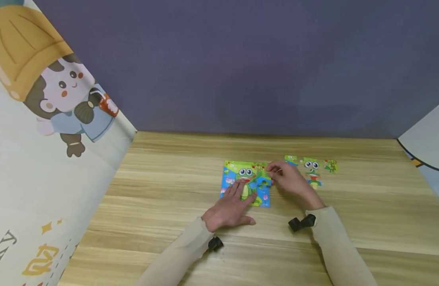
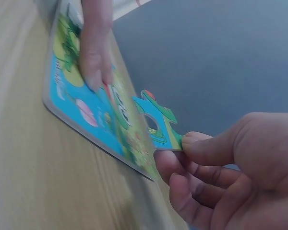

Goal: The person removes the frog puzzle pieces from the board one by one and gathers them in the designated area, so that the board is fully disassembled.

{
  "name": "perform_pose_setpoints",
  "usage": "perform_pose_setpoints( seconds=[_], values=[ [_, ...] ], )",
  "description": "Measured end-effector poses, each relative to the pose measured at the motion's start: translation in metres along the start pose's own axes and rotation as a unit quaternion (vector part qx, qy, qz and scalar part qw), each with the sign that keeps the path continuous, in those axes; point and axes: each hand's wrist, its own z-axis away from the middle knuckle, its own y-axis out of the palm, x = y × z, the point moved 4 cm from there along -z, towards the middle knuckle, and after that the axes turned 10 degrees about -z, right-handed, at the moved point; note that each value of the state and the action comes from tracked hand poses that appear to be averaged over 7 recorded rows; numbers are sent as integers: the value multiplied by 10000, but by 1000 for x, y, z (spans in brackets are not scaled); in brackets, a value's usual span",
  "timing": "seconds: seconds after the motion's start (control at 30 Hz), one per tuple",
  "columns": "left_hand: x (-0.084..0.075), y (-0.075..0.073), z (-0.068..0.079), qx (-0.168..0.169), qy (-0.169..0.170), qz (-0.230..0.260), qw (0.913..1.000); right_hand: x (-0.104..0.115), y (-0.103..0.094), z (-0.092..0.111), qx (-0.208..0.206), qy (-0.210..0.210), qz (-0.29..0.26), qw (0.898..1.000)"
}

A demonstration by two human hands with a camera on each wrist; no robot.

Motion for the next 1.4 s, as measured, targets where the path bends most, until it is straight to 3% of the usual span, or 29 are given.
perform_pose_setpoints(
  seconds=[0.47, 0.9, 1.4],
  values=[
    [-1, -13, -23, -117, -248, 119, 9996, -13, -63, -8, -158, -79, 361, 9992],
    [-2, -13, -24, -100, -244, 72, 9996, -22, -88, 5, -342, -109, 328, 9988],
    [-2, 0, 0, -17, -53, 42, 10000, -31, -91, 48, -910, 155, 585, 9940]
  ],
)
